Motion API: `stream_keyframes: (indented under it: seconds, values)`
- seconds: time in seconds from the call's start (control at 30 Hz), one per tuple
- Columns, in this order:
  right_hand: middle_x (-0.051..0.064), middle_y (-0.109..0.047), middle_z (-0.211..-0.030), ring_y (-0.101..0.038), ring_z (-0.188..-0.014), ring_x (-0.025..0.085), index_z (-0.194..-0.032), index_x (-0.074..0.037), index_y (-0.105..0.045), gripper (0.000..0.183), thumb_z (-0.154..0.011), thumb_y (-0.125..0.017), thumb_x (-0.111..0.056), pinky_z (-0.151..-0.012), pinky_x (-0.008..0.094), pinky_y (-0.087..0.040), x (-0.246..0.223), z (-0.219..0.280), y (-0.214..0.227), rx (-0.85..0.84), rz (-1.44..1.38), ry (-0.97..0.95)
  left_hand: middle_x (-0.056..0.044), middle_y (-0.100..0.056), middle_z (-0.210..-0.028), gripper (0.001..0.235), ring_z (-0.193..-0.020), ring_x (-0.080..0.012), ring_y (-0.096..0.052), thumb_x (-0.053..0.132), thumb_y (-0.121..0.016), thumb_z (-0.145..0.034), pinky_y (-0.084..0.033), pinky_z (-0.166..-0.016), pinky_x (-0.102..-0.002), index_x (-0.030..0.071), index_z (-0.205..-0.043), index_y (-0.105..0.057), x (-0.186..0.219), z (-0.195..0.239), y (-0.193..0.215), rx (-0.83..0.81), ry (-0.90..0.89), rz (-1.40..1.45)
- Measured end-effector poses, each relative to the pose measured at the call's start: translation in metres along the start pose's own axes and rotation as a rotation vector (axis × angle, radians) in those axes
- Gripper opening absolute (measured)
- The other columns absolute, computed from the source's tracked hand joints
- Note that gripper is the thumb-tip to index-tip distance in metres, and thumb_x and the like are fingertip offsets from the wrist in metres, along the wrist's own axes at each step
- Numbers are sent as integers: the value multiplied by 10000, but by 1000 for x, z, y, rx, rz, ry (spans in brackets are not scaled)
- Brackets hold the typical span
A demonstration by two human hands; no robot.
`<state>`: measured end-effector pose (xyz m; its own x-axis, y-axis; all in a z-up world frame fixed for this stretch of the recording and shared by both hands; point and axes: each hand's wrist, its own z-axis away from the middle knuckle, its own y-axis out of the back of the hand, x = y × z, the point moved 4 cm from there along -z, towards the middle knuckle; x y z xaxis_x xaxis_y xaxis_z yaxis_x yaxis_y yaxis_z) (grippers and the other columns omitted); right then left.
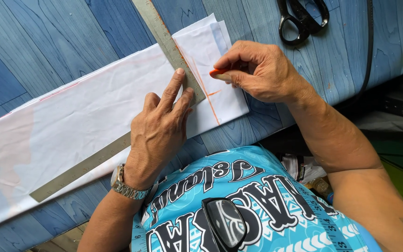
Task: Marking fabric patterns with a ruler and chalk before cutting them out with tailor scissors.
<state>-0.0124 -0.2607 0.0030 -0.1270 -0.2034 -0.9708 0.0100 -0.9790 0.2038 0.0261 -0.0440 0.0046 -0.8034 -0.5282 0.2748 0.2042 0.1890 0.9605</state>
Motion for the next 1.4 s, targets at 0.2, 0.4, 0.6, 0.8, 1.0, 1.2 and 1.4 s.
stream_keyframes:
  seconds: [0.2,0.4,0.6,0.8,1.0,1.2,1.4]
  values:
    - [155,-664,-984,-630,-871,250,-1048,40,-698,75,-1009,-742,87,-786,331,-526,-21,-31,0,-58,345,412,8,-462,-1558,371,-753,-244,-478,165,-740,-953,-462,-383,-334,216,-1296,-609,1,-1,-1,-21,9,18]
    - [178,-616,-989,-623,-876,284,-1057,39,-678,105,-1013,-719,125,-771,337,-543,-12,-57,-7,-149,430,535,5,-468,-1550,352,-748,-242,-468,154,-707,-962,-462,-388,-325,210,-1293,-602,1,-2,-1,-4,14,5]
    - [181,-625,-976,-631,-871,289,-1057,46,-683,73,-1034,-705,111,-727,340,-553,-10,-60,-12,-158,500,569,-5,-468,-1549,374,-750,-242,-458,80,-664,-938,-451,-392,-324,192,-1293,-619,-1,1,-3,26,8,12]
    - [153,-625,-977,-622,-857,296,-1066,-7,-680,104,-1024,-715,82,-718,367,-534,0,-61,-13,-141,588,595,-8,-446,-1566,372,-774,-251,-467,116,-681,-957,-472,-398,-330,194,-1314,-614,-1,0,-6,-7,5,31]
    - [153,-636,-995,-634,-868,289,-1065,-8,-687,111,-1020,-687,93,-731,361,-537,-1,-62,-12,-142,543,561,-21,-462,-1554,364,-760,-248,-462,112,-697,-958,-470,-418,-322,183,-1305,-613,-1,1,-5,18,-5,24]
    - [162,-637,-989,-631,-871,284,-1064,16,-685,38,-1064,-694,54,-750,355,-540,-2,-61,-10,-144,490,565,-19,-450,-1561,357,-773,-254,-464,150,-712,-973,-483,-419,-330,188,-1312,-605,-1,1,-6,3,-5,42]
    - [161,-647,-987,-634,-871,282,-1063,16,-689,46,-1059,-692,62,-767,355,-527,-3,-62,-10,-140,454,543,-10,-449,-1556,342,-769,-259,-462,120,-693,-971,-468,-384,-344,185,-1297,-613,-2,1,-6,12,0,45]
